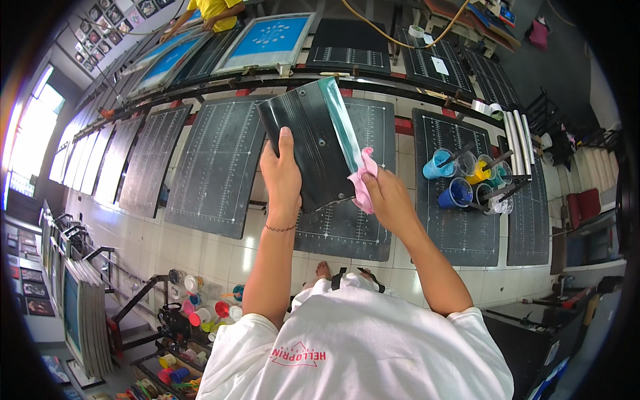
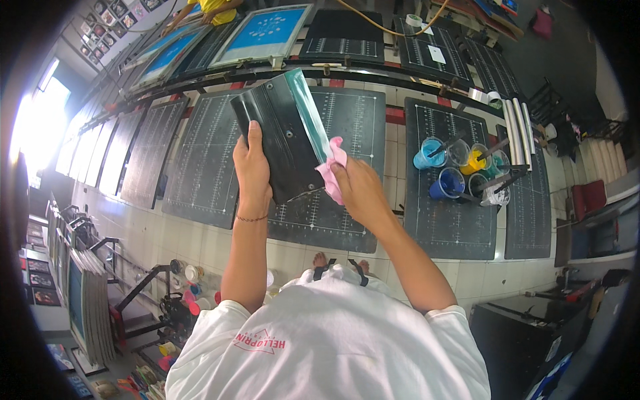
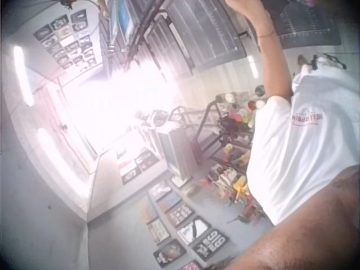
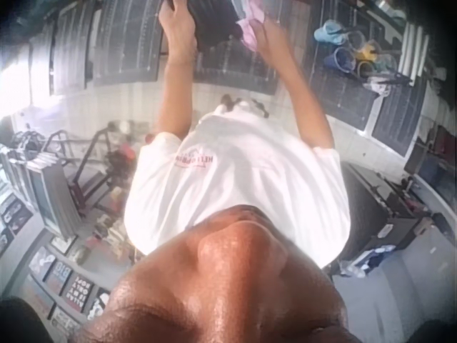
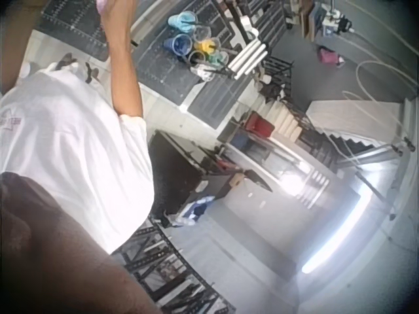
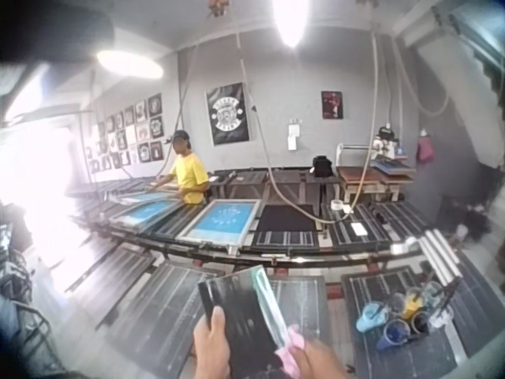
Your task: The person wipes ink from a squeegee with a cloth, dips a spatula into paint containers on the floor, and cleans several squeegees before returning one to a wall rack.
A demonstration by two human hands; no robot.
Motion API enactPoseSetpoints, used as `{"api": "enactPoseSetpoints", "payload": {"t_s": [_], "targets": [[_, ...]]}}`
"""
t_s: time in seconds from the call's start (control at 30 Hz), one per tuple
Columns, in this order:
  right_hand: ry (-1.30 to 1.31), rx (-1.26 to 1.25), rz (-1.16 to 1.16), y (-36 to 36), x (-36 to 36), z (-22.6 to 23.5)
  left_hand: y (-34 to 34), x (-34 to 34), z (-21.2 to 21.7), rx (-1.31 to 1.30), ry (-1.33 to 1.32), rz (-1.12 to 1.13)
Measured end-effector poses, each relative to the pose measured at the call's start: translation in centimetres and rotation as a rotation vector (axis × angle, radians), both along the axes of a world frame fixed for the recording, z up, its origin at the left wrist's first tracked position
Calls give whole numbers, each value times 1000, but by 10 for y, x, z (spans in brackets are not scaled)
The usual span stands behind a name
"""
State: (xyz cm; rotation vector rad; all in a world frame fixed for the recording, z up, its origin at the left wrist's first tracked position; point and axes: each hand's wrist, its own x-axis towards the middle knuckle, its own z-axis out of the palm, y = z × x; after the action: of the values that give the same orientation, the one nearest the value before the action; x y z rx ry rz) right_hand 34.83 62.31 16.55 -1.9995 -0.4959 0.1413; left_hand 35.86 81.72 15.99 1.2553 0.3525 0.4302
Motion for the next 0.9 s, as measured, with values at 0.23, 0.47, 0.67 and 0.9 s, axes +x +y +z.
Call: {"api": "enactPoseSetpoints", "payload": {"t_s": [0.23, 0.47, 0.67, 0.9], "targets": [[138, -106, 37, -62, -25, -56, 47, 10, 5, -304, -152, 60], [25, 380, -202, -58, 1, 3, 16, -19, 11, -447, -42, -117], [-253, 264, -205, -32, 6, 29, 4, -23, 9, -300, -49, -134], [-682, -126, -37, -6, -4, -5, -7, -27, 14, 62, -85, -8]]}}
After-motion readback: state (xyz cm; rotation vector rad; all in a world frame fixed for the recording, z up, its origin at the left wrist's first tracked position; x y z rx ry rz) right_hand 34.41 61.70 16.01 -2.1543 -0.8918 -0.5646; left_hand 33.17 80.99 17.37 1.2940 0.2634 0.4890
